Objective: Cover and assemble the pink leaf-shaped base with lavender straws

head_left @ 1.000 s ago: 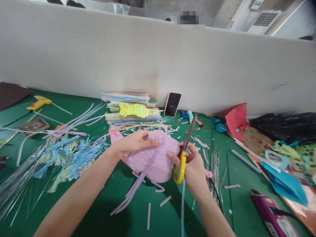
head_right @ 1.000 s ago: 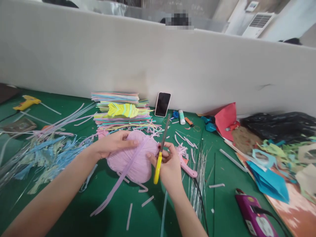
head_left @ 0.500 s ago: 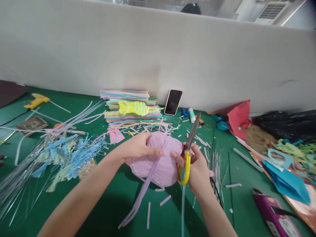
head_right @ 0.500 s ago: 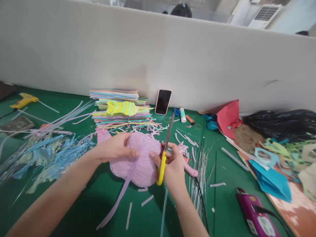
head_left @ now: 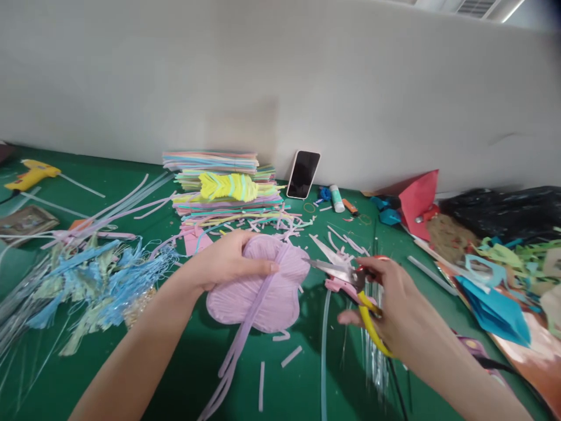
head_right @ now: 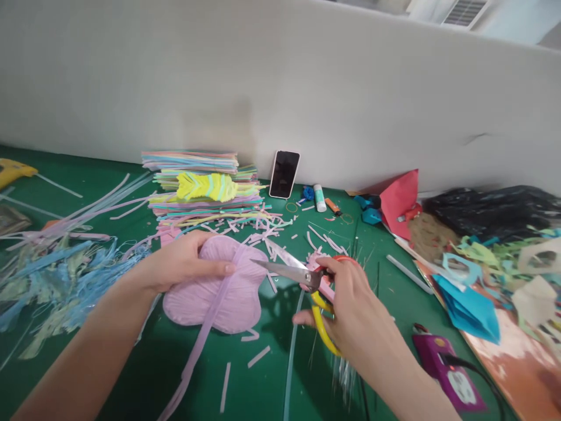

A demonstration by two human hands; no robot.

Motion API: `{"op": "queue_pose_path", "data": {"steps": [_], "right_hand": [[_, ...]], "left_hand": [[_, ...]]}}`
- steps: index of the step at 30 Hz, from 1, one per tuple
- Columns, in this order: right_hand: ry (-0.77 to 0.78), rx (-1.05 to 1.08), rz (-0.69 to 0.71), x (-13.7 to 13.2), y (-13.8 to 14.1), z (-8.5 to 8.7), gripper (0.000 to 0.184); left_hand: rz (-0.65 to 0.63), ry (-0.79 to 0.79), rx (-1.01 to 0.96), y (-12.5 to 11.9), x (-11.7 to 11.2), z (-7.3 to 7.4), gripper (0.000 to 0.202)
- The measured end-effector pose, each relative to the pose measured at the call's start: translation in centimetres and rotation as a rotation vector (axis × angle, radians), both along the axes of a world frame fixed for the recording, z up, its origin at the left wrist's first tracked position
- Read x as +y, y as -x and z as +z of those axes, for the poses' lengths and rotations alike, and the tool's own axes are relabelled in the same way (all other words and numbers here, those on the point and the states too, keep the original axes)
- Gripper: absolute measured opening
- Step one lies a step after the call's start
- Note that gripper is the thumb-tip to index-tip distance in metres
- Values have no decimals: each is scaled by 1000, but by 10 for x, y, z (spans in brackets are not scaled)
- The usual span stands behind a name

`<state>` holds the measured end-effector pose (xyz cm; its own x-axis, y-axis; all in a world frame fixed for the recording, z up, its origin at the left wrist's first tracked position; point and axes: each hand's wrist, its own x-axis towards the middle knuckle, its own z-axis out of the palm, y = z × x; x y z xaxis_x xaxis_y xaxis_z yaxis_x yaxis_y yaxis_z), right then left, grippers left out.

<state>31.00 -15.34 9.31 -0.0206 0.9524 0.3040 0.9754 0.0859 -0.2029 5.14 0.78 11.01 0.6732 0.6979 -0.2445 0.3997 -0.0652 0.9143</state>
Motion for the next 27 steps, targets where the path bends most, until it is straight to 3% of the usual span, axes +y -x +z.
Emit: {"op": "queue_pose_path", "data": {"steps": [3, 7, 21, 27], "right_hand": [[-68, -153, -6, -1, 5, 7, 36], [-213, -278, 50, 1, 15, 10, 32], [-212, -283, 124, 6, 18, 10, 33], [-196, -333, 157, 10, 13, 14, 28]], "left_hand": [[-74, -88, -40, -2, 0, 5, 35], [-73, -123, 3, -4, 2, 7, 36], [-42, -47, -36, -9, 3, -1, 36], [-48, 33, -42, -8, 3, 2, 31]]}}
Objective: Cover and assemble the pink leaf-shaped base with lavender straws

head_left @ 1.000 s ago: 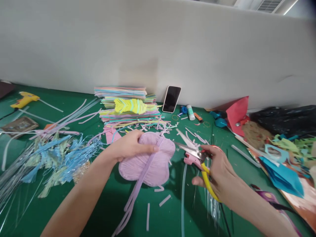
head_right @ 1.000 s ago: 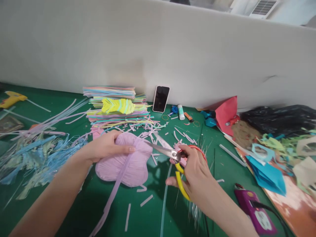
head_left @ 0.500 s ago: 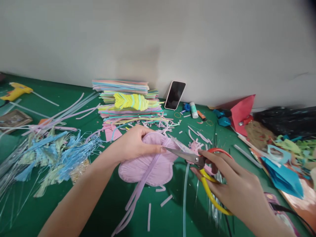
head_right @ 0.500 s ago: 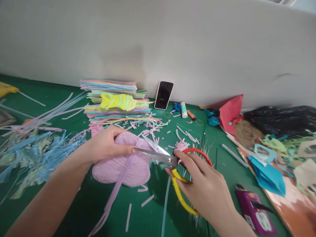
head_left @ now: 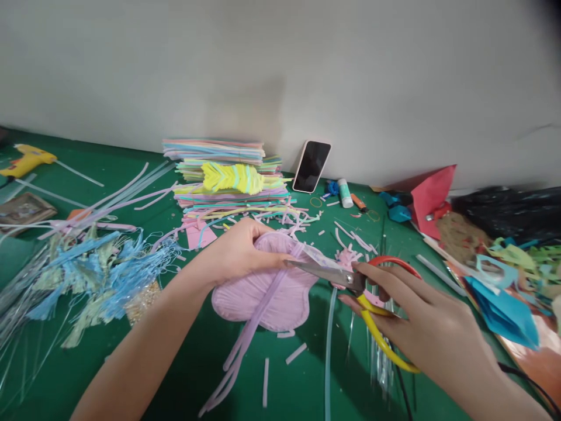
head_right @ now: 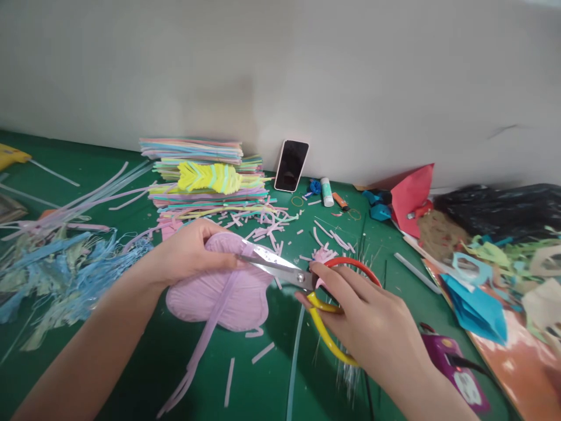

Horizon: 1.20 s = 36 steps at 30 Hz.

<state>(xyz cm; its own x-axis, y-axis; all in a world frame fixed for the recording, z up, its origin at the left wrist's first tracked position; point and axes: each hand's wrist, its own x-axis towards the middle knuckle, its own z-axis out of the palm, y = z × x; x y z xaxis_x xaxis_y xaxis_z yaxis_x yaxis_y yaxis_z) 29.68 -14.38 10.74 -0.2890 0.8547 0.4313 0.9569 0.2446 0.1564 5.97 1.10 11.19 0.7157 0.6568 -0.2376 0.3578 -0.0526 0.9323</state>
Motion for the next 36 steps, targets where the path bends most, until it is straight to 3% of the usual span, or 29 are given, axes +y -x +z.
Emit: {"op": "queue_pose_path", "data": {"steps": [9, 19, 24, 27, 33, 36], "right_hand": [[15, -110, 5, 5, -6, 10, 21], [42, -445, 187, 28, -7, 37, 29], [130, -367, 254, 34, -13, 38, 32], [129, -329, 249, 34, -15, 35, 25], [35, -300, 228, 32, -16, 32, 29], [14, -230, 54, 30, -21, 32, 36]], "left_hand": [[19, 107, 15, 0, -1, 5, 27], [56, 240, -56, -1, 0, 0, 28], [73, 302, -91, 0, 3, -3, 21], [70, 343, -108, 0, 4, -5, 17], [59, 359, -109, 0, 3, 0, 16], [45, 343, -75, 1, 4, 3, 16]]}}
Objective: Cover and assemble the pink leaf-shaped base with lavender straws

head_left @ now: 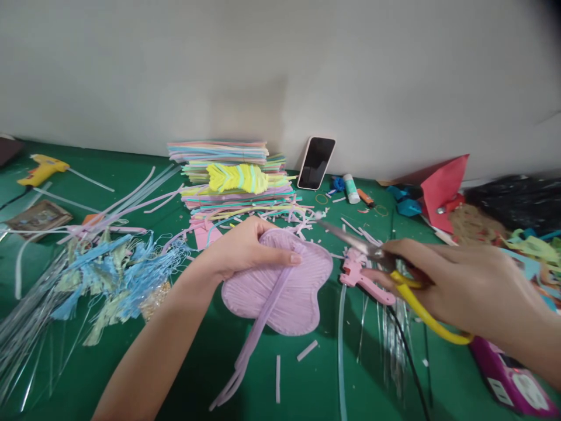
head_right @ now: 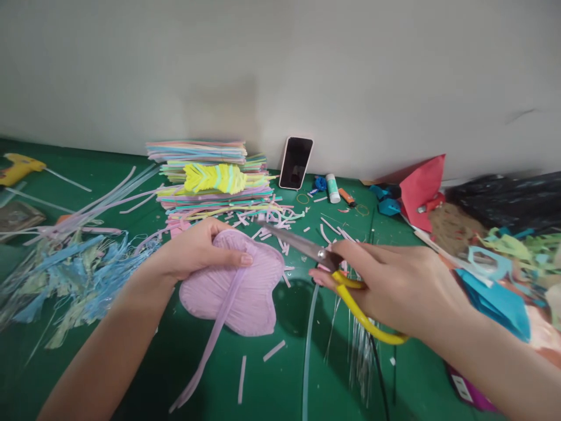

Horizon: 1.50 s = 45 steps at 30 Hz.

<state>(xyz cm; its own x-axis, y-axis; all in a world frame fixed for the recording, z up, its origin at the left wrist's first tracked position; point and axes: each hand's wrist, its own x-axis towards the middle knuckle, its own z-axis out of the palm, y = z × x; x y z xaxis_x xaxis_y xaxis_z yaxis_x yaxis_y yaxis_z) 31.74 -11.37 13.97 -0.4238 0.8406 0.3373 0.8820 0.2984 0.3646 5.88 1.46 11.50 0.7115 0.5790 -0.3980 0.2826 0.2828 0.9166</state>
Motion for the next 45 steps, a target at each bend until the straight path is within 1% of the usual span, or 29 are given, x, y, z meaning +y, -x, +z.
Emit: {"op": "queue_pose_path", "data": {"steps": [3, 5, 7, 9, 13, 16, 18, 20, 22, 24, 26, 28, 29, 31, 33, 34, 36, 38, 40, 42, 45], "right_hand": [[79, 89, -242, -2, -8, -4, 47], [126, 141, -311, -2, -12, -9, 49], [154, 215, -310, -2, -14, -17, 48], [198, 311, -288, -2, -16, -27, 51], [323, 444, -209, -4, -19, -49, 77], [343, 428, -187, -9, -18, -59, 89], [333, 399, -220, -12, -12, -61, 85], [344, 395, -287, -16, 0, -61, 67], [414, 409, -381, -20, 17, -63, 45], [511, 413, -434, -24, 37, -70, 33], [597, 416, -440, -26, 54, -79, 29], [690, 392, -419, -26, 64, -86, 33], [736, 387, -406, -25, 65, -87, 37], [802, 431, -401, -20, 64, -82, 43], [812, 603, -414, -13, 61, -70, 42], [796, 751, -406, -9, 60, -63, 39], [755, 1128, -342, -2, 64, -52, 36], [717, 1490, -236, 2, 72, -47, 34], [695, 1745, -160, 5, 83, -49, 28], [656, 1922, -158, 7, 92, -55, 23], [575, 2076, -153, 10, 100, -60, 30]], "left_hand": [[-20, -62, 10, 2, 2, 1, 17], [-21, -138, -2, 3, 3, 1, 19], [-20, -199, -4, 3, 3, -1, 20], [-21, -219, -6, 3, 3, -2, 18], [-12, -202, -29, 2, 2, 0, 16], [-10, -208, -27, 2, 1, 3, 17], [-14, -218, -19, 3, 0, 5, 18], [-17, -242, 0, 4, 0, 7, 18], [-23, -284, 23, 6, -1, 9, 19], [-32, -330, 40, 7, -2, 11, 20], [-32, -363, 52, 8, -3, 12, 21], [-24, -377, 59, 9, -4, 13, 23], [-21, -379, 62, 9, -4, 13, 24], [-15, -377, 63, 9, -4, 13, 25], [-8, -375, 60, 8, -5, 13, 25], [-8, -369, 54, 8, -4, 13, 24], [-5, -347, 36, 7, -4, 14, 24], [-2, -313, 14, 7, -4, 14, 22], [12, -279, -15, 7, -3, 14, 21], [39, -255, -43, 8, -2, 14, 21], [82, -249, -46, 10, -2, 13, 23]]}}
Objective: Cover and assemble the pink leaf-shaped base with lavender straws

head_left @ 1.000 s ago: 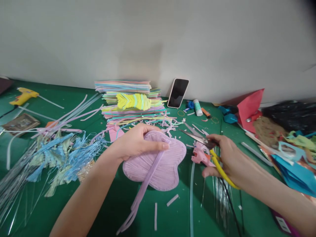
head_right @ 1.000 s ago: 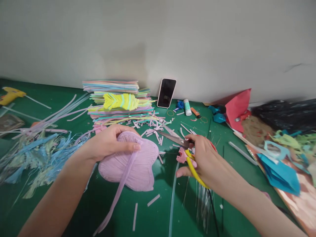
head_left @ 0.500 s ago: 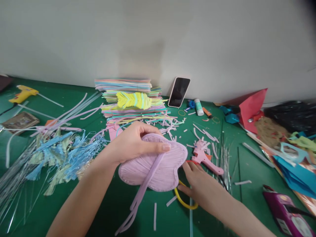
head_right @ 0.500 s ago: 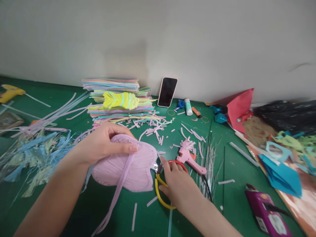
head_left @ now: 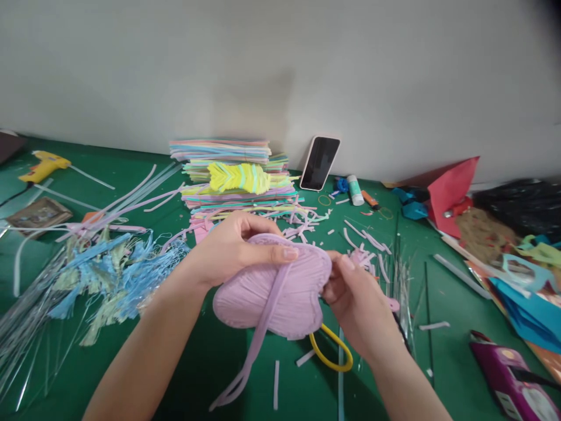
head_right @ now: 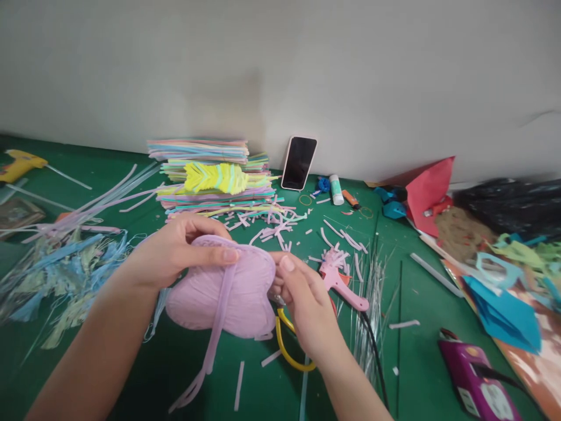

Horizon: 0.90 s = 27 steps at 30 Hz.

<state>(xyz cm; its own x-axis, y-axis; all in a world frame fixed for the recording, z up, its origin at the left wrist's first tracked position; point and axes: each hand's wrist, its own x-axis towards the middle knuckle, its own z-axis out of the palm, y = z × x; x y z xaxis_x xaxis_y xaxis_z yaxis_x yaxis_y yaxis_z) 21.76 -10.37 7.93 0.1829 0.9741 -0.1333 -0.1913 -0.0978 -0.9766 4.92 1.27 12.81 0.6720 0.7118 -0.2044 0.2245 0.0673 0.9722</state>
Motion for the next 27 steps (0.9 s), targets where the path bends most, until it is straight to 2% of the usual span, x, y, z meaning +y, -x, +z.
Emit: {"op": "queue_pose_path", "data": {"steps": [3, 8, 18, 22, 27], "right_hand": [[-57, -20, 16, 3, 5, 3, 25], [-61, -142, -21, 10, 14, 12, 20], [-84, -168, -66, 15, 13, 8, 19], [-58, -174, -68, 14, 10, 5, 21], [-71, -189, -58, 16, 10, 4, 21]], "left_hand": [[12, -26, 18, -1, -1, 1, 22], [18, -121, 66, -3, -5, 5, 21], [-4, -295, 131, -1, -3, 6, 19], [-22, -293, 76, 3, -2, 8, 25], [11, -272, 73, 4, -2, 7, 16]]}}
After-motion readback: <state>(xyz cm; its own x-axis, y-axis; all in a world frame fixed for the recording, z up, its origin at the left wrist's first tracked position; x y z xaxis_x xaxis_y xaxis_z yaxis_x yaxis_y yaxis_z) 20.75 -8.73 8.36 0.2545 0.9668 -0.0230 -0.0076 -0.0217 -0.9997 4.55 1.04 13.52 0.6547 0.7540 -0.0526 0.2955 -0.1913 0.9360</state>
